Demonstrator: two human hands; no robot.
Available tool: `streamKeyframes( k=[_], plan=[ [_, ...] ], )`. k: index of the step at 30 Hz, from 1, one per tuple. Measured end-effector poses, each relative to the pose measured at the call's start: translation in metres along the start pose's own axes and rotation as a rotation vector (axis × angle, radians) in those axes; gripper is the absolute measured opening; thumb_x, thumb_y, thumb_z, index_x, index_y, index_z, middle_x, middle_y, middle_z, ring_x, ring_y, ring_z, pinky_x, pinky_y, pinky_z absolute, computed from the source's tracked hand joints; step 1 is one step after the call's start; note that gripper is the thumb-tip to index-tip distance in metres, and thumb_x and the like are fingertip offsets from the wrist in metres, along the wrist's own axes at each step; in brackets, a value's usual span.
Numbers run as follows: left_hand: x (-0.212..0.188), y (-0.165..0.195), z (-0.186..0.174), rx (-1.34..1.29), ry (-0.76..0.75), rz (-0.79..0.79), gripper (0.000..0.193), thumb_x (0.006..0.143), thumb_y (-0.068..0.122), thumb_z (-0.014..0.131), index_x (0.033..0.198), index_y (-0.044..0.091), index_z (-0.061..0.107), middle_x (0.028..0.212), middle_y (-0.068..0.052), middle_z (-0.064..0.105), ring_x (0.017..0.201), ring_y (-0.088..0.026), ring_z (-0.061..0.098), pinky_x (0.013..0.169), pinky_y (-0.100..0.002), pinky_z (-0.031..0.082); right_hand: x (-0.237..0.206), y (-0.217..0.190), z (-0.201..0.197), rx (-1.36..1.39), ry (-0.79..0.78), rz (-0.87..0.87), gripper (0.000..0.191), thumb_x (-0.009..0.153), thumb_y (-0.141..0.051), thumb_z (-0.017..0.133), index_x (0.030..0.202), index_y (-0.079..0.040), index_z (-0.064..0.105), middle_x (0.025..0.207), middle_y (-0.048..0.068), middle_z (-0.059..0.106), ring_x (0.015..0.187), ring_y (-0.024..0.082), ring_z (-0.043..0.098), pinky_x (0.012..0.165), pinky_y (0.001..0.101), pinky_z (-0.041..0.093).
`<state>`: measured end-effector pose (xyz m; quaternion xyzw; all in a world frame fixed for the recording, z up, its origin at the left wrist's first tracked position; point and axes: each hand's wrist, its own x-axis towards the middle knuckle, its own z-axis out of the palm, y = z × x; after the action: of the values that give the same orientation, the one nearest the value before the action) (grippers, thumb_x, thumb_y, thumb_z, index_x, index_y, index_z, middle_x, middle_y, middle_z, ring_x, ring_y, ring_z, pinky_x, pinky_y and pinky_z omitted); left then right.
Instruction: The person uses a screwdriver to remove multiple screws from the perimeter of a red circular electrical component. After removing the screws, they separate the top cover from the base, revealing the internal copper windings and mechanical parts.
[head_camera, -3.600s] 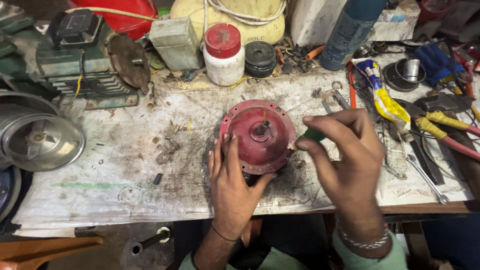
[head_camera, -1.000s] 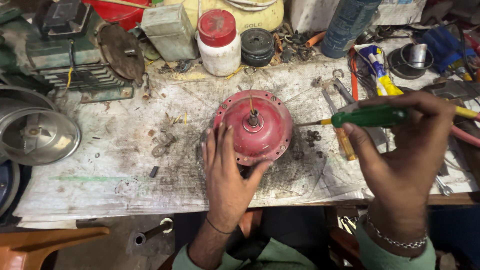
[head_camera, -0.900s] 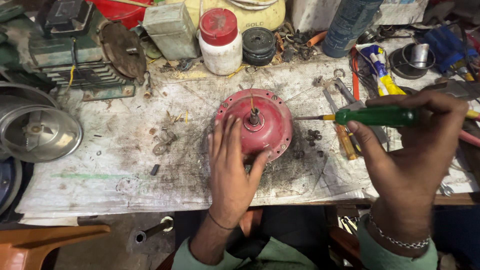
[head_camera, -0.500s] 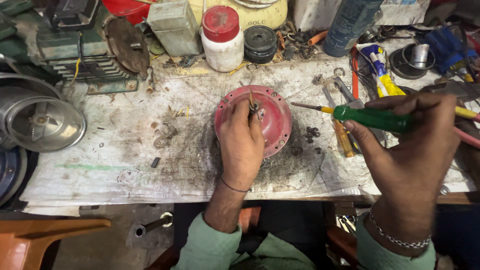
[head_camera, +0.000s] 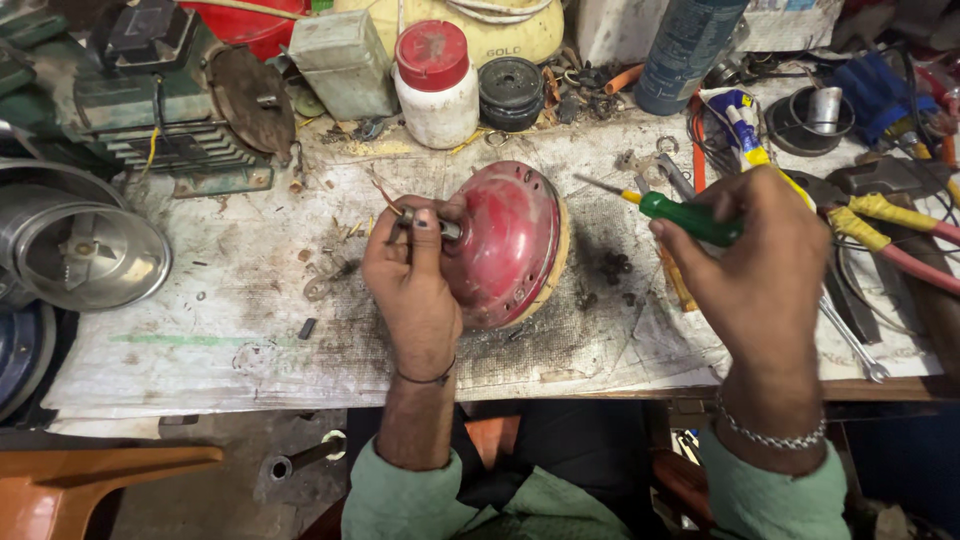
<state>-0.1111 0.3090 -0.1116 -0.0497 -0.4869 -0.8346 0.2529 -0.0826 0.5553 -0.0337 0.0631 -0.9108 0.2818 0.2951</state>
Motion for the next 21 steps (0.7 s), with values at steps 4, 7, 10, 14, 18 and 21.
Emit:
streamKeyframes(
  k=[4,7,10,14,18,21],
  plan=[
    [-0.002,-0.003,-0.001,0.002,-0.019,-0.004,0.011,0.108,0.006,0.059,0.112,-0.003,0.064,0.101,-0.010,0.074,0.094,-0.015,0.070,0.087,-0.028,0.057,0.003,0.020,0.010,-0.195,-0.173,0.003,0.036,0.078,-0.014,0.094,0.088,-0.001,0.061,0.084,0.016,0.067,0.077,0.033,0.068,0.072,0.0451,0.053],
    [-0.004,-0.002,-0.001,0.064,-0.080,-0.005,0.012,0.110,0.007,0.059,0.111,-0.003,0.065,0.103,-0.010,0.075,0.094,-0.013,0.069,0.087,-0.027,0.056,0.002,0.029,0.015,-0.178,-0.292,0.058,0.033,0.077,-0.016,0.089,0.097,-0.002,0.066,0.093,0.018,0.070,0.082,0.035,0.071,0.075,0.0471,0.055],
    [-0.007,-0.002,0.003,0.165,-0.094,-0.022,0.011,0.108,0.007,0.059,0.112,-0.001,0.065,0.104,-0.008,0.076,0.094,-0.011,0.069,0.085,-0.025,0.055,0.002,0.033,0.020,-0.260,-0.381,0.110,0.034,0.079,-0.018,0.085,0.104,-0.004,0.068,0.095,0.019,0.071,0.087,0.039,0.070,0.078,0.0514,0.053],
    [-0.013,-0.005,0.015,0.239,-0.162,-0.006,0.011,0.105,0.005,0.062,0.113,0.000,0.068,0.107,-0.006,0.076,0.100,-0.012,0.071,0.090,-0.027,0.059,0.003,0.035,0.023,-0.344,-0.450,0.161,0.037,0.079,-0.019,0.084,0.108,-0.005,0.067,0.100,0.018,0.071,0.096,0.041,0.068,0.081,0.0534,0.053],
    [-0.019,-0.003,0.023,0.479,-0.211,-0.058,0.016,0.101,0.003,0.066,0.116,0.001,0.071,0.104,-0.007,0.078,0.098,-0.011,0.073,0.087,-0.026,0.059,0.002,0.037,0.023,-0.331,-0.447,0.178,0.035,0.080,-0.016,0.082,0.110,-0.007,0.067,0.105,0.018,0.071,0.098,0.041,0.068,0.083,0.0534,0.053],
    [-0.019,0.002,0.027,0.594,-0.268,-0.056,0.024,0.096,0.002,0.069,0.120,0.001,0.071,0.103,-0.008,0.079,0.095,-0.011,0.076,0.085,-0.027,0.061,0.002,0.037,0.023,-0.318,-0.443,0.161,0.035,0.081,-0.014,0.081,0.111,-0.006,0.066,0.106,0.018,0.071,0.098,0.042,0.067,0.082,0.0539,0.052]
  ],
)
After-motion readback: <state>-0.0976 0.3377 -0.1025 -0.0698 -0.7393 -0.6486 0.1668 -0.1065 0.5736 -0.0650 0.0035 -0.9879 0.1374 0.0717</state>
